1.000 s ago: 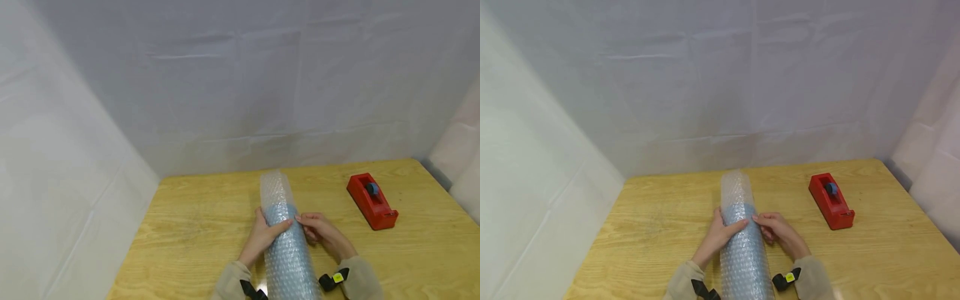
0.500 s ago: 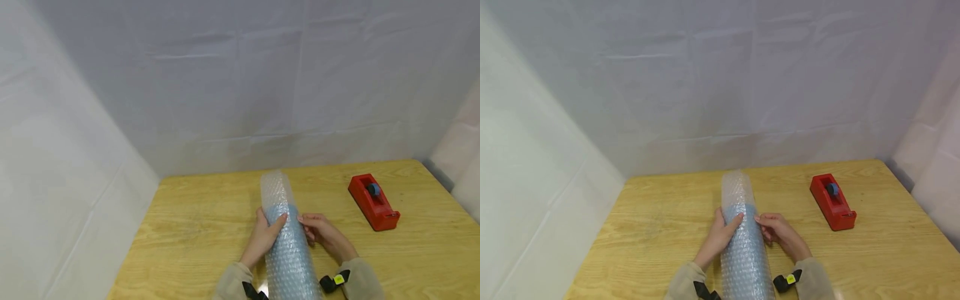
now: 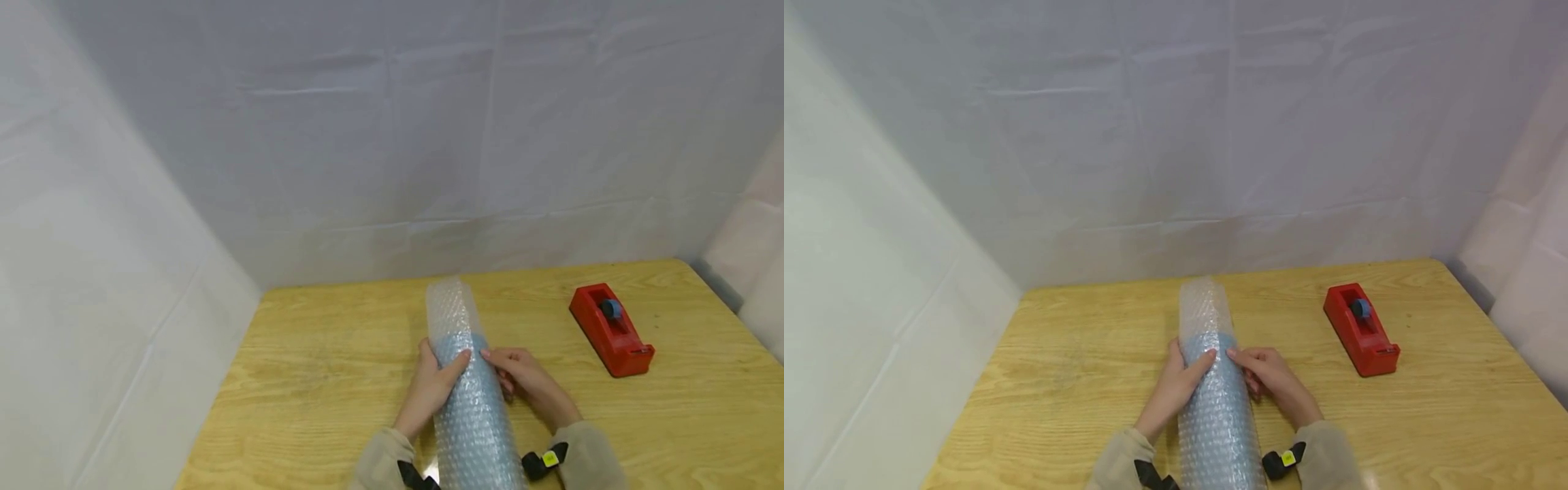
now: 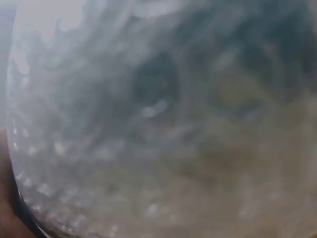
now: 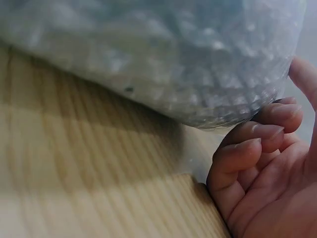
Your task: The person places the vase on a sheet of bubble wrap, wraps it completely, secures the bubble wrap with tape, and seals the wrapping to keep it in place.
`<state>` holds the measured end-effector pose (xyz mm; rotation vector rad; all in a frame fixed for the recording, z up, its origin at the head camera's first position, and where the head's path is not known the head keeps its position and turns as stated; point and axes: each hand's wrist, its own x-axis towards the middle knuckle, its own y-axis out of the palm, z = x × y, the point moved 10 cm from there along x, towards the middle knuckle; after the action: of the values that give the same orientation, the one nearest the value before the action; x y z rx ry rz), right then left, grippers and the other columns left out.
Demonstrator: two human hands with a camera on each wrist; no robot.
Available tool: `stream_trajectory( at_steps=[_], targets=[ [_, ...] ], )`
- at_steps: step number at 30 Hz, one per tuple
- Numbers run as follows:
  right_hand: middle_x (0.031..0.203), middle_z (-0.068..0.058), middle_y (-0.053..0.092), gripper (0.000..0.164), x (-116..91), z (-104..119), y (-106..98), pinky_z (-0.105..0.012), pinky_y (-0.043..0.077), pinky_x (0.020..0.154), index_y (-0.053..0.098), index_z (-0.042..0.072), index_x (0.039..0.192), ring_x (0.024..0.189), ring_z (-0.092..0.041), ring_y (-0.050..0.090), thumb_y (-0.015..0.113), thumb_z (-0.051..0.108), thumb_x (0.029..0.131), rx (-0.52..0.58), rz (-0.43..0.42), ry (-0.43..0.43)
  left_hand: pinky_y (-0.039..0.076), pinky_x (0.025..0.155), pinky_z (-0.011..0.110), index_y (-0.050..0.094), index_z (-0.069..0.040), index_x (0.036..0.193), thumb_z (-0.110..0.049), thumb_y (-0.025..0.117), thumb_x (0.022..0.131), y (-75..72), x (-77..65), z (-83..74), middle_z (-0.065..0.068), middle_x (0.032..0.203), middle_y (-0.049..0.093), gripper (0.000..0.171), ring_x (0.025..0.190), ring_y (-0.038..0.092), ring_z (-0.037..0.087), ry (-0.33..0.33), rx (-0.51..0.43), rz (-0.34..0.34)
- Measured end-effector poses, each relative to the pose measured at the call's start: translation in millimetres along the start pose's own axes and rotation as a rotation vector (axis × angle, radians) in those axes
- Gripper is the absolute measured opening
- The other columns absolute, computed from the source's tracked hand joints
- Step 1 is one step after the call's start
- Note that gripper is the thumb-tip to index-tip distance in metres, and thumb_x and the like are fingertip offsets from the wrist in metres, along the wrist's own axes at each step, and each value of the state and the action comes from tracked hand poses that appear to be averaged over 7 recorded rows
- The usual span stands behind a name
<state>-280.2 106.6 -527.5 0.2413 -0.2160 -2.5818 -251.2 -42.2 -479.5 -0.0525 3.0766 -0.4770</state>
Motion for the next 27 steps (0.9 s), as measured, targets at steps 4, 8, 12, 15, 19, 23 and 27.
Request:
stream_trajectory(
  at_steps=[4, 8, 12, 15, 19, 23, 27],
  targets=[
    [0.049, 0.003, 0.041, 0.044, 0.6, -2.5, -2.6, -0.026, 0.038, 0.045, 0.043, 0.011, 0.06, 0.045, -0.013, 0.04, 0.056, 0.038, 0.092, -0.028, -0.048, 0.034, 0.036, 0.099, 0.053, 0.022, -0.002, 0.142, -0.055, 0.063, 0.082, 0.5, -0.5, -1.4, 0.023, 0.134, 0.041, 0.09, 0.121, 0.044, 0.034, 0.007, 0.001, -0.003],
    [0.05, 0.004, 0.042, 0.042, 0.5, -1.1, -0.8, -0.025, 0.039, 0.045, 0.045, 0.011, 0.061, 0.045, -0.012, 0.04, 0.054, 0.033, 0.095, -0.003, -0.001, 0.006, 0.037, 0.099, 0.052, 0.022, -0.003, 0.142, -0.057, 0.063, 0.081, 1.3, -0.1, -0.6, 0.021, 0.134, 0.041, 0.09, 0.12, 0.045, 0.032, 0.004, 0.003, -0.003],
    [0.051, 0.004, 0.043, 0.038, 0.7, 1.9, -0.1, -0.024, 0.038, 0.046, 0.047, 0.011, 0.063, 0.046, -0.012, 0.041, 0.051, 0.027, 0.097, 0.015, 0.021, -0.053, 0.035, 0.1, 0.052, 0.021, -0.003, 0.142, -0.057, 0.063, 0.081, 0.4, 1.1, 0.8, 0.022, 0.136, 0.04, 0.092, 0.122, 0.043, 0.033, 0.0, 0.004, -0.016],
    [0.054, 0.004, 0.044, 0.033, 0.5, 4.9, -5.4, -0.024, 0.038, 0.048, 0.049, 0.009, 0.067, 0.05, -0.011, 0.043, 0.053, 0.025, 0.095, 0.006, -0.051, -0.121, 0.034, 0.101, 0.053, 0.02, -0.003, 0.143, -0.058, 0.064, 0.08, 0.2, 1.2, 1.7, 0.023, 0.137, 0.039, 0.095, 0.123, 0.042, 0.034, -0.006, 0.006, -0.024],
    [0.07, 0.0, 0.052, 0.019, -2.4, 15.0, -14.9, -0.025, 0.045, 0.057, 0.053, 0.001, 0.085, 0.064, -0.011, 0.05, 0.06, 0.018, 0.091, -0.048, -0.227, -0.282, 0.03, 0.104, 0.054, 0.019, -0.001, 0.144, -0.061, 0.06, 0.08, -1.1, 0.5, 3.2, 0.025, 0.14, 0.036, 0.097, 0.127, 0.038, 0.036, -0.009, 0.033, -0.05],
    [0.111, -0.008, 0.055, 0.034, -4.5, 21.6, -16.7, -0.023, 0.047, 0.078, 0.047, -0.001, 0.119, 0.1, -0.017, 0.053, 0.06, 0.013, 0.09, -0.1, -0.322, -0.382, 0.031, 0.104, 0.052, 0.03, 0.003, 0.138, -0.054, 0.051, 0.09, -5.7, 0.4, 0.1, 0.026, 0.135, 0.043, 0.078, 0.125, 0.041, 0.037, 0.047, 0.082, -0.126],
    [0.148, -0.013, 0.029, 0.054, 0.3, 16.4, -4.1, -0.034, 0.032, 0.103, 0.027, 0.008, 0.143, 0.133, -0.03, 0.03, 0.052, 0.019, 0.096, -0.116, -0.244, -0.339, 0.034, 0.102, 0.05, 0.038, 0.004, 0.132, -0.035, 0.045, 0.096, -9.2, 0.7, -0.6, 0.022, 0.127, 0.049, 0.053, 0.12, 0.046, 0.035, 0.092, 0.06, -0.198]
  ],
)
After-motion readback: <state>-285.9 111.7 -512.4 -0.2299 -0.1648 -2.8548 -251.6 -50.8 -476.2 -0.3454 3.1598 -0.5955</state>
